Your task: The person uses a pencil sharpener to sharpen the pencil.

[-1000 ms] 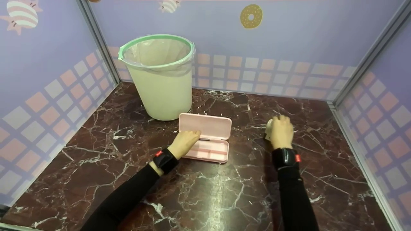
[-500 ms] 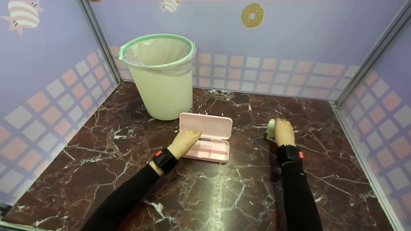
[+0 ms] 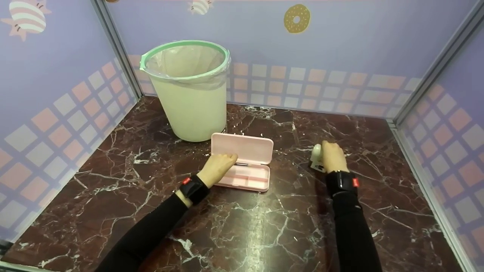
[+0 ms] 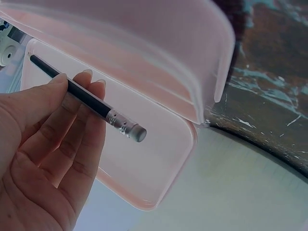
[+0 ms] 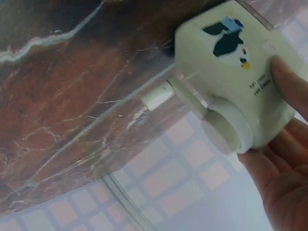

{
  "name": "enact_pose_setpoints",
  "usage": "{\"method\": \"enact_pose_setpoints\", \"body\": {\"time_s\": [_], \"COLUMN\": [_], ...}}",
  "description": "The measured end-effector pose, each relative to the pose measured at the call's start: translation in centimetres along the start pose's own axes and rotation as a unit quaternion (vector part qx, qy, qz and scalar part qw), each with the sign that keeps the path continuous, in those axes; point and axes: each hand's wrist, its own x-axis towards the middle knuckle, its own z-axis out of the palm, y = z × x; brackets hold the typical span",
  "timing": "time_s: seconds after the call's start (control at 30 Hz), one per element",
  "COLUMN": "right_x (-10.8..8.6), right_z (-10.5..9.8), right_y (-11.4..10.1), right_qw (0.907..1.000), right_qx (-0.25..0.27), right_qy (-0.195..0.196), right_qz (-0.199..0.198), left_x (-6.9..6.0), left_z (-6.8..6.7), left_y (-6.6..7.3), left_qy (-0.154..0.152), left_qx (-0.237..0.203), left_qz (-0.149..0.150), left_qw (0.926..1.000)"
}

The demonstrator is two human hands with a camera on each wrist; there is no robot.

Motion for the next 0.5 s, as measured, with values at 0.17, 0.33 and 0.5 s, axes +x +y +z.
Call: {"method": "enact_pose_setpoints", "body": {"time_s": [0.17, 0.33, 0.5], "right_x": [-0.7, -1.7, -2.7], "right_z": [-0.2, -0.2, -0.1], "right_y": [-1.2, -2.8, -4.8], "right_qw": [0.9996, 0.9994, 0.9990], "right_qx": [0.007, 0.009, -0.008], "right_qy": [-0.029, -0.033, -0.032], "right_qz": [0.006, -0.002, -0.030], "left_x": [0.0, -0.4, -0.8], "left_z": [-0.1, -0.3, -0.4], "left_y": [-0.1, 0.0, 0.1], "left_qy": [-0.020, -0.012, 0.009], "left_qx": [-0.004, 0.006, 0.002], "left_qz": [-0.003, -0.008, -0.010], "left_qw": [0.9998, 0.9999, 0.9999]}}
